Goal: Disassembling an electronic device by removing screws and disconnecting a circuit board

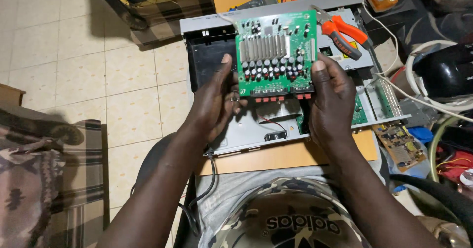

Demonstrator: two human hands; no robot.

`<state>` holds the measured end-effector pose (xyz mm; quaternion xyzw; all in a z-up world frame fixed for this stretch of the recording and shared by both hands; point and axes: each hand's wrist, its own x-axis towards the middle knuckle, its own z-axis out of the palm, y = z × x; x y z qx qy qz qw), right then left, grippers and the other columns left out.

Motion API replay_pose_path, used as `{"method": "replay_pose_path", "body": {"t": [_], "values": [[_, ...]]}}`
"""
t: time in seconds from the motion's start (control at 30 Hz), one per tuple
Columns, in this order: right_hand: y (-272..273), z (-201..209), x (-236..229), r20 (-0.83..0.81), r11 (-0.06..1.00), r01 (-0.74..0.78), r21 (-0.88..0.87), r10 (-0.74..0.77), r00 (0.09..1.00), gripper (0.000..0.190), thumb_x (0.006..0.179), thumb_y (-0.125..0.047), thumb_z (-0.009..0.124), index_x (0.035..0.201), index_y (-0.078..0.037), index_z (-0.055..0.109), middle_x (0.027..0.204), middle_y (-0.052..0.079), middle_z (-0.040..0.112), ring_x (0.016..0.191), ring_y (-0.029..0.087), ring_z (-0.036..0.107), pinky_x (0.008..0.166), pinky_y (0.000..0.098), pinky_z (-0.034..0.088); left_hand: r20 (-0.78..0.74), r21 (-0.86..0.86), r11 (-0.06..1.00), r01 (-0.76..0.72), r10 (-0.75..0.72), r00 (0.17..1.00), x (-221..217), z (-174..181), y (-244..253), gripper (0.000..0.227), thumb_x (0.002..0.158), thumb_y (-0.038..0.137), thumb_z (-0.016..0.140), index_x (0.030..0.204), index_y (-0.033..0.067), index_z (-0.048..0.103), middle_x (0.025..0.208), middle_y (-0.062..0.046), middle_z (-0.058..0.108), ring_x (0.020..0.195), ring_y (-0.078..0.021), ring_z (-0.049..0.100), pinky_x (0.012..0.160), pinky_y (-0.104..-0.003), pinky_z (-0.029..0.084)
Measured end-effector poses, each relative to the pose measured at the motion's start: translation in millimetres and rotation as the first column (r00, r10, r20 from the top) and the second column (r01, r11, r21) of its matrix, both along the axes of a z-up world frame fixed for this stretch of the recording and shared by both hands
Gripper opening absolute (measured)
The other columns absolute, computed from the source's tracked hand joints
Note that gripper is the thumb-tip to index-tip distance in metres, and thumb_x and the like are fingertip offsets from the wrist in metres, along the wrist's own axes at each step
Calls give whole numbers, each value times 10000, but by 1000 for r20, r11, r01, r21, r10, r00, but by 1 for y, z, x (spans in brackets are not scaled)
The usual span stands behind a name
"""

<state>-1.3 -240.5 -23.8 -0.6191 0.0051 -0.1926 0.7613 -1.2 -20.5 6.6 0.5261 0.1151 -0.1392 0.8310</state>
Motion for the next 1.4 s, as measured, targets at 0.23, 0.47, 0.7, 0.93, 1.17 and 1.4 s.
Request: {"method": "replay_pose_path", "body": {"t": [0.23,0.47,0.7,0.93,1.17,1.4], "values": [[13,27,-9,-81,997,-80,16,81,993,293,1062,-181,621,1283,9,652,953,19,649,944,76,540,985,319,487,20,-227,971,-70,77,997,-14,36,-23,508,937,504,654,1170,55,689,877,-73,752,730,-152,766,573,-237,602],[16,32,-9,-89,988,-128,86,136,987,283,1056,-237,620,1238,-35,696,957,47,699,965,89,623,1011,326,517,78,-136,990,-43,54,995,-11,19,-24,371,846,253,824,1154,56,757,1021,-152,781,931,-245,765,885,-401,620],[14,20,1,-246,971,-40,234,99,964,226,1051,-215,608,1115,-21,704,808,83,652,681,134,689,619,228,663,-63,-376,913,-156,143,988,-1,23,-28,333,828,197,839,1095,18,750,1006,-183,774,913,-304,765,879,-455,614],[34,39,-11,-295,980,-44,196,101,950,224,1026,-171,641,1159,5,678,893,127,693,777,162,741,714,264,696,-100,-483,852,-202,175,979,12,24,-31,283,839,181,836,1038,4,739,962,-173,767,877,-302,762,819,-421,620],[57,43,-5,-451,855,70,514,200,870,180,980,-70,601,1121,35,638,921,95,524,805,187,570,794,315,620,-23,-482,856,-189,203,979,20,21,-51,351,831,254,848,1089,39,748,1018,-175,772,932,-327,761,896,-467,605],[63,14,20,-249,454,-50,890,574,780,194,958,-149,618,1071,-32,724,965,145,734,967,314,709,1062,599,542,62,-373,897,-237,279,958,4,34,-63,361,842,247,834,1137,66,735,1032,-137,776,958,-260,767,917,-448,632]]}}
